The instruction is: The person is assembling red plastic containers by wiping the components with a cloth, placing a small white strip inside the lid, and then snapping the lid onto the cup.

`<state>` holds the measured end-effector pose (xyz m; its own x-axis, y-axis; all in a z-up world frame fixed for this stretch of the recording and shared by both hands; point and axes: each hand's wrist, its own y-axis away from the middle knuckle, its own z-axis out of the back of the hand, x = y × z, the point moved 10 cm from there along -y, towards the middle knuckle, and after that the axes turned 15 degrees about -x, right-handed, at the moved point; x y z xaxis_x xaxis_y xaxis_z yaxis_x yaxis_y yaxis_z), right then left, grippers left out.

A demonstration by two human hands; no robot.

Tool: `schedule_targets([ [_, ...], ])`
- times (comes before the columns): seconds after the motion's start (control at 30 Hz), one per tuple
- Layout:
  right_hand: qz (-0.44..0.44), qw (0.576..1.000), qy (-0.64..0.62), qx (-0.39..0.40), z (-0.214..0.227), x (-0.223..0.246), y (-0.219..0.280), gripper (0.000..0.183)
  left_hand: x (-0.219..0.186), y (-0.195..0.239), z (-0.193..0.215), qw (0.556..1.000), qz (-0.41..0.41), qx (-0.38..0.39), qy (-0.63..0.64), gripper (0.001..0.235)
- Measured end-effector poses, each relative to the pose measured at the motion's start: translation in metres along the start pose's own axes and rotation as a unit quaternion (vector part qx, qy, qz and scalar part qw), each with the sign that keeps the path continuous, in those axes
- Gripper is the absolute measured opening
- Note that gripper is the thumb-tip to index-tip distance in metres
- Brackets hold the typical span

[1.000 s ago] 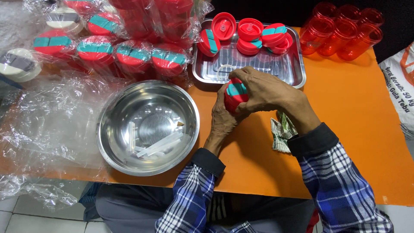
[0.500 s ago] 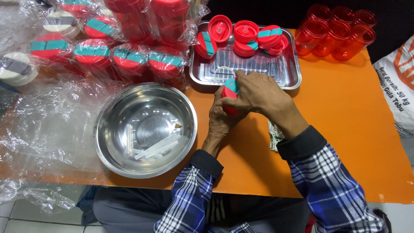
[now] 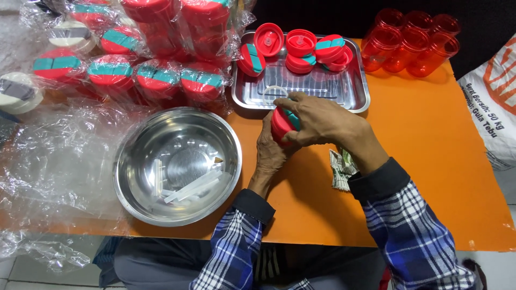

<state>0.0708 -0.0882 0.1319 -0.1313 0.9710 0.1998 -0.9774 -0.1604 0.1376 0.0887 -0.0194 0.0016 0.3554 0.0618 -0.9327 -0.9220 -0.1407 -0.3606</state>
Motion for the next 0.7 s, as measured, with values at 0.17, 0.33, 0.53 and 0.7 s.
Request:
schedule_targets([
  [0.17, -0.031, 0.990, 0.057, -0.122, -0.007, -0.021, -0.008, 0.087, 0.001, 0.001, -0.003, 0.999, -0.021, -0.005, -0.024, 0.092],
  [0.33, -0.078, 0.985, 0.108, -0.113, 0.010, -0.014, 0.004, 0.074, -0.002, 0.000, -0.004, 1.000, -0.001, 0.006, -0.019, 0.090],
  [0.53, 0.015, 0.998, -0.040, -0.048, 0.033, 0.007, 0.010, 0.109, -0.011, -0.001, 0.004, 1.000, -0.001, 0.001, -0.029, 0.087],
  [0.7, 0.094, 0.993, -0.054, -0.035, 0.012, 0.006, 0.010, 0.094, -0.003, 0.001, 0.002, 0.998, -0.005, 0.002, -0.062, 0.091],
])
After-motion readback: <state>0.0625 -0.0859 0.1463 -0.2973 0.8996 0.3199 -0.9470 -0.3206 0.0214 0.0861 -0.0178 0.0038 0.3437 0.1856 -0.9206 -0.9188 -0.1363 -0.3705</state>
